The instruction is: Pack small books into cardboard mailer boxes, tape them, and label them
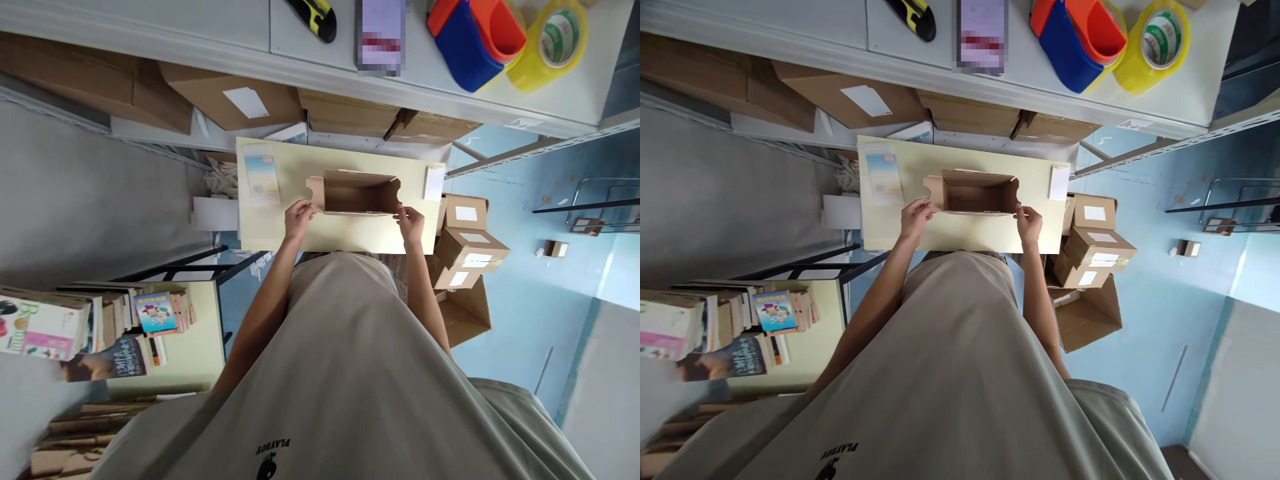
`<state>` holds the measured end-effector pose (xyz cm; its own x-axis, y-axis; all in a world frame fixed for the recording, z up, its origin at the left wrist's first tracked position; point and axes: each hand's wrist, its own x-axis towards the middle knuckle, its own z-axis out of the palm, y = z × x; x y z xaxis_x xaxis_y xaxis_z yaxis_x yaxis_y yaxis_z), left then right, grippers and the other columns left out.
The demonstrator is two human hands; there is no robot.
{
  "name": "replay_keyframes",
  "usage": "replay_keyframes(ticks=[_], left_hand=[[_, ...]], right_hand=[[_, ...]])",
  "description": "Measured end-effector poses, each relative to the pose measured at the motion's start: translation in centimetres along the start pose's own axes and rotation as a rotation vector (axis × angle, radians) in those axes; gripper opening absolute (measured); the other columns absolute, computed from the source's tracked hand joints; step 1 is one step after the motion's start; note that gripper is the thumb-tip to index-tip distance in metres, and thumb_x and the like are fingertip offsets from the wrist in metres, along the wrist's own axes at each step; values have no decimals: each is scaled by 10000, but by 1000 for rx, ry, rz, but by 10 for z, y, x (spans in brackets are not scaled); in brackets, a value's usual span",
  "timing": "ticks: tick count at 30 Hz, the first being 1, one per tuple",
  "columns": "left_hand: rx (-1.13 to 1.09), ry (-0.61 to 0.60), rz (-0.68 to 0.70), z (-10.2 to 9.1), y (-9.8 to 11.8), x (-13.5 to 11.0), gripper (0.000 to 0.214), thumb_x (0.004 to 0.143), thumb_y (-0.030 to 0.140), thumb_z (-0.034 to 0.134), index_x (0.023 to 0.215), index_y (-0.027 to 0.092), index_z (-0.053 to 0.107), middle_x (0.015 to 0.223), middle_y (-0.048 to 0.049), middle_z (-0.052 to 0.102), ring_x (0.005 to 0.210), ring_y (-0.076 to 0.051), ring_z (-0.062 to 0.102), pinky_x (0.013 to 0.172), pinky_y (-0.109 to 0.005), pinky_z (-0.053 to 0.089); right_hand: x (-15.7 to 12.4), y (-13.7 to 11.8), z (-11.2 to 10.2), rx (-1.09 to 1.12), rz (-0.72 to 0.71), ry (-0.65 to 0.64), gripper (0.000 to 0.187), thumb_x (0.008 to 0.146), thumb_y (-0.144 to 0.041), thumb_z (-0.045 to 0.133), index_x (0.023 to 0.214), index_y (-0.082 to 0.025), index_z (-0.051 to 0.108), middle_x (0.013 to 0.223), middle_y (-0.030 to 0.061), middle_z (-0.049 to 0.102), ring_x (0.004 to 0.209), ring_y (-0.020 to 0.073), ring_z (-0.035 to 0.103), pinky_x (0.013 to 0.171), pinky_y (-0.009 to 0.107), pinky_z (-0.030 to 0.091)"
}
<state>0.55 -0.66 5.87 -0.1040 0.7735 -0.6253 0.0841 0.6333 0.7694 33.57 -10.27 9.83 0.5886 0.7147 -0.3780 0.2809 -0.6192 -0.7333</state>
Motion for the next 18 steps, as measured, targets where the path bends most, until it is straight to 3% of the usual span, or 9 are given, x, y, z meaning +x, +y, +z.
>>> replay_keyframes(ticks=[7, 12, 15, 18], left_hand=[[10, -87, 7, -5, -1, 7, 198, 862, 292, 791, 1035, 195, 782, 1073, -87, 857, 1057, -246, 818, 960, -365, 692], [92, -223, 154, -23, 1, 22, 395, 1001, 549, 784, 1186, 201, 787, 1310, -149, 855, 1287, -295, 802, 1129, -413, 648], [279, -59, 233, -54, 7, 51, 501, 1057, 584, 753, 1358, 184, 746, 1511, -204, 771, 1472, -345, 720, 1263, -465, 568], [577, 110, 259, -82, 17, 85, 539, 1037, 429, 796, 1477, 137, 689, 1612, -257, 678, 1607, -404, 589, 1394, -546, 435]], right_hand=[[-3, -3, 2, 61, 121, 27, 556, 1083, -725, 646, 932, -197, 733, 944, 137, 851, 895, 287, 875, 845, 413, 683], [-15, -24, -7, -61, -1, 100, 627, 989, -811, 723, 1000, -188, 798, 1043, 174, 883, 1073, 339, 859, 995, 518, 698], [-33, -44, -10, -94, -146, 212, 658, 987, -799, 722, 1149, -173, 841, 1214, 213, 881, 1196, 352, 831, 1077, 555, 680], [-54, -67, -5, -95, -219, 270, 651, 1026, -775, 673, 1201, -174, 855, 1244, 210, 877, 1193, 344, 829, 1032, 536, 693]])
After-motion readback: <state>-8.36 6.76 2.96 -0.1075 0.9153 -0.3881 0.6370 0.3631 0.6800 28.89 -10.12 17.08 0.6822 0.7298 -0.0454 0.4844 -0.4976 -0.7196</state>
